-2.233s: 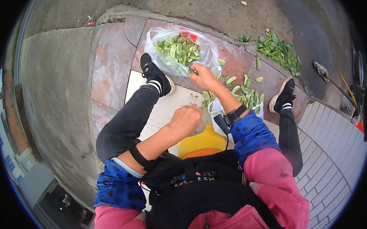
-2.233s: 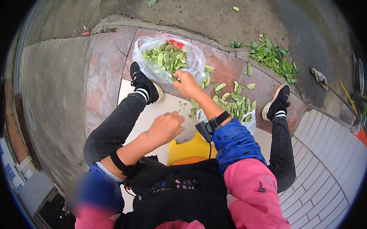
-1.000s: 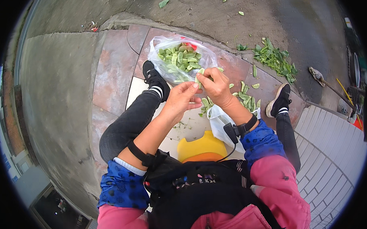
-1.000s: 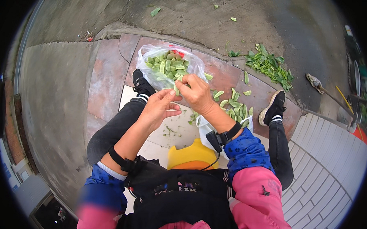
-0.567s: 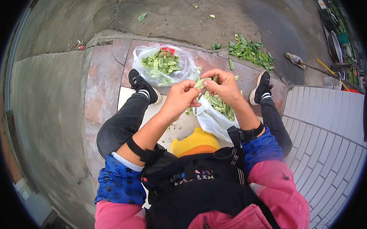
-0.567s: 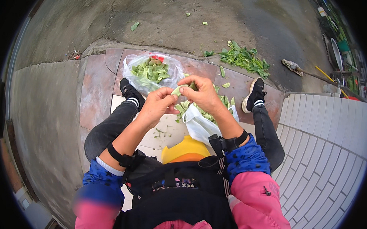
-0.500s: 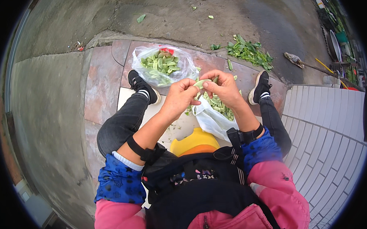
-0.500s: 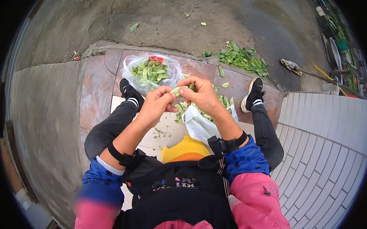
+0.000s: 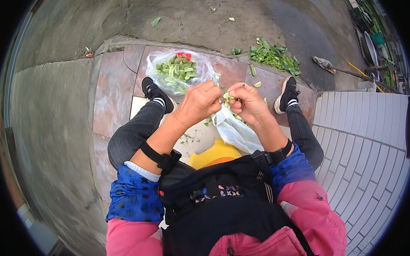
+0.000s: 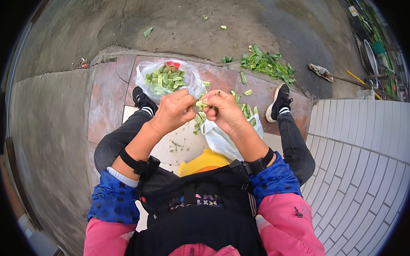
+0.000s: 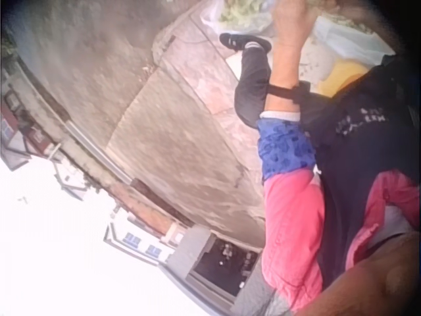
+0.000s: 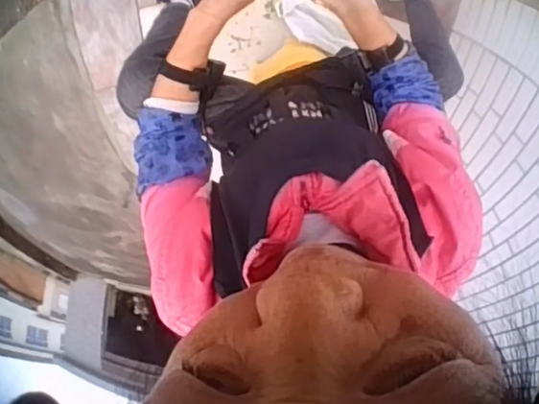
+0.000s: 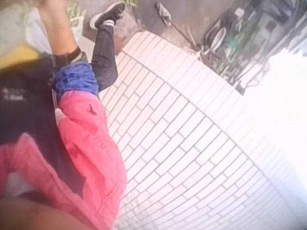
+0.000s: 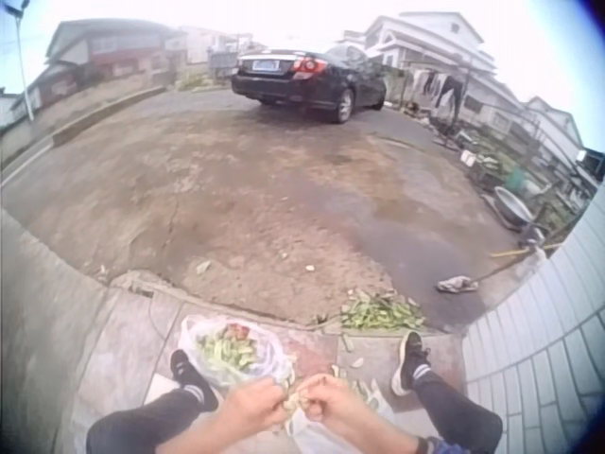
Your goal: The person sits on a low stool and shells green vegetables by hand, placing the shelled pieces into a plastic bag and discarding the husks onto the floor. The person repeatedly picks up pods, opens them, and transfers the contents into the bag.
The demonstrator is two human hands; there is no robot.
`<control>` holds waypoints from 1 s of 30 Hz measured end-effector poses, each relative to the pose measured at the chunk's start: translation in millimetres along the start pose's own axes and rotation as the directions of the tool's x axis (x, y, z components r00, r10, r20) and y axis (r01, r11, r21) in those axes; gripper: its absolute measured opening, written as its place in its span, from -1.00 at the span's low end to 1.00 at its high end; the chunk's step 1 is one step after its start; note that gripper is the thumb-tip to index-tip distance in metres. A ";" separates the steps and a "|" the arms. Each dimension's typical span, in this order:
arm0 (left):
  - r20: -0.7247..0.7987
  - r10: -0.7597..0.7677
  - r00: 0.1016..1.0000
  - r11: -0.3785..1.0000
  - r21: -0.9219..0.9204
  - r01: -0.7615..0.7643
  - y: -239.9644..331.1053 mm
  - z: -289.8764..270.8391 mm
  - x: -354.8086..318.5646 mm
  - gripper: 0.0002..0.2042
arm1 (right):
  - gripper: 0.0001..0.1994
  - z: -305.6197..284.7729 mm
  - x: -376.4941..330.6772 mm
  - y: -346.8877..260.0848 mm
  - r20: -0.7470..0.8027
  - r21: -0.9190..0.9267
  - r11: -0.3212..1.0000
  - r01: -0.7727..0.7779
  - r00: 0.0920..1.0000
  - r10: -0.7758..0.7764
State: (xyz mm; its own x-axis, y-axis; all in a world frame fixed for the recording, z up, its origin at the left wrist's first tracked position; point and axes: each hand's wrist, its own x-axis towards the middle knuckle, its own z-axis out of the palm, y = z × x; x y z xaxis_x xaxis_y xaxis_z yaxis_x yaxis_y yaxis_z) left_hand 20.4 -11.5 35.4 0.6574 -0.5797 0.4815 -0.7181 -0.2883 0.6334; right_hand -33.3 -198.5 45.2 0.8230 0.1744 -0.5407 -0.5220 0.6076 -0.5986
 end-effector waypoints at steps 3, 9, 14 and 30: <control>0.141 -0.097 0.985 0.993 0.086 0.086 -14.7 6.5 -15.8 -0.95 | -0.94 -3.5 4.8 -10.4 0.128 0.180 0.975 -0.133 0.986 0.111; 0.768 -0.420 0.484 0.907 0.367 0.205 -28.2 15.6 -69.4 -0.85 | -0.80 9.5 60.9 -7.9 0.174 0.189 0.956 -0.226 0.965 0.194; 0.614 -0.469 0.635 0.878 0.405 0.256 -23.3 17.9 -62.1 -0.80 | -0.68 15.2 101.6 5.9 0.058 0.022 0.977 -0.212 0.976 0.211; 0.451 -0.549 0.704 0.672 -0.262 0.692 8.0 7.7 -10.4 -0.79 | -0.83 2.3 -3.3 -5.8 0.294 -0.937 0.180 0.298 0.955 -0.050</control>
State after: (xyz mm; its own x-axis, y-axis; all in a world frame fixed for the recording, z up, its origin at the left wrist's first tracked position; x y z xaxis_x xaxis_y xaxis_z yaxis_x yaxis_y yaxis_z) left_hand 6.0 -13.6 30.7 0.7536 -0.5936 -0.2821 0.0322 -0.3954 0.9179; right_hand -32.5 -200.8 51.9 0.8774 0.3639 -0.3127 -0.0589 -0.5651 -0.8230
